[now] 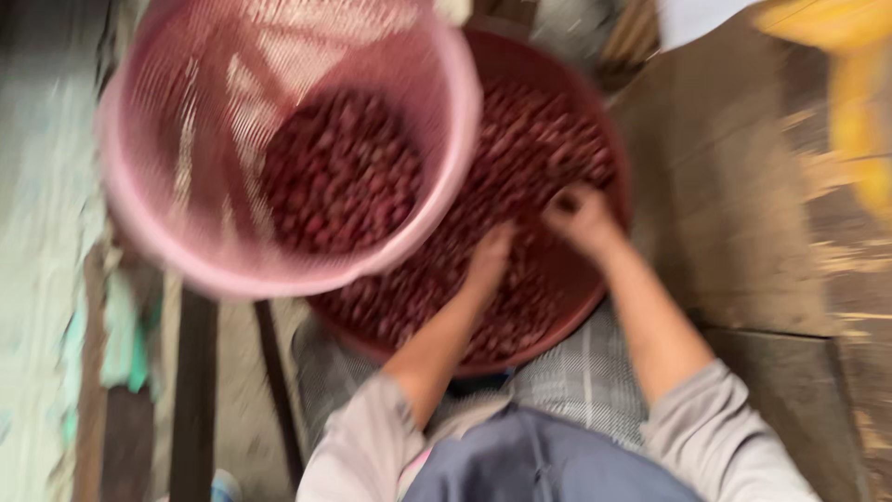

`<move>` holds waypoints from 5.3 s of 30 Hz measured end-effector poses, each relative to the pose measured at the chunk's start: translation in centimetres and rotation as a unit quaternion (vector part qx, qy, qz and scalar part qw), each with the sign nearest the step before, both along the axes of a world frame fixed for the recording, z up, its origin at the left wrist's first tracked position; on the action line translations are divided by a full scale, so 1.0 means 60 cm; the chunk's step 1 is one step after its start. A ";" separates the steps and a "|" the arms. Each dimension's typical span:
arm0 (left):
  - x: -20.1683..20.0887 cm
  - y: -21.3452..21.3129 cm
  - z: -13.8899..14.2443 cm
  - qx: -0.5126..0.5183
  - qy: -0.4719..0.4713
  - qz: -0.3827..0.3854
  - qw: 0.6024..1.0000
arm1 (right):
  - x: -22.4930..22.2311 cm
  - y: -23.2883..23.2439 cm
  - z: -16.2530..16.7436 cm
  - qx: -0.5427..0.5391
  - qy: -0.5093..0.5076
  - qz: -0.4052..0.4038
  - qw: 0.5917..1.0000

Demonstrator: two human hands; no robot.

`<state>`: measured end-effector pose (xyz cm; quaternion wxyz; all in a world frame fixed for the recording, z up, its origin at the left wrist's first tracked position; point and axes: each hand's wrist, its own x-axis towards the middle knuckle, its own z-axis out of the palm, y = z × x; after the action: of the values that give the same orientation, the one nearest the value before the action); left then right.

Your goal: The person sits with a large red basin of unshelled peanuts on their lap and sorts through them by hand, picking up individual peanuts, pinching and checking each one, and placing the accepted peanuts into a pink perforated basket set in the basin. They continue this pick-and-place sorting steadily across the episode.

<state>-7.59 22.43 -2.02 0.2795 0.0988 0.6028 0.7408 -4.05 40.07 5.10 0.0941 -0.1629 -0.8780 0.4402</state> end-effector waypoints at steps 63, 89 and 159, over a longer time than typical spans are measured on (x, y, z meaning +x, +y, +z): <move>-0.002 -0.236 -0.035 0.193 -0.385 0.066 0.900 | 0.035 -0.073 -0.048 0.222 -0.029 0.106 0.969; 0.013 -0.233 -0.026 0.149 -0.411 0.041 0.898 | -0.050 -0.149 -0.011 0.346 -0.075 0.206 0.912; 0.022 -0.201 -0.055 -0.349 0.189 -0.065 0.915 | 0.028 0.032 -0.007 -0.092 -0.027 -0.115 0.989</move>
<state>-6.29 10.37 -5.30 0.2251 0.1718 0.8569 0.4308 -2.34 41.99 4.70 0.1049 -0.2830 -0.8111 0.5010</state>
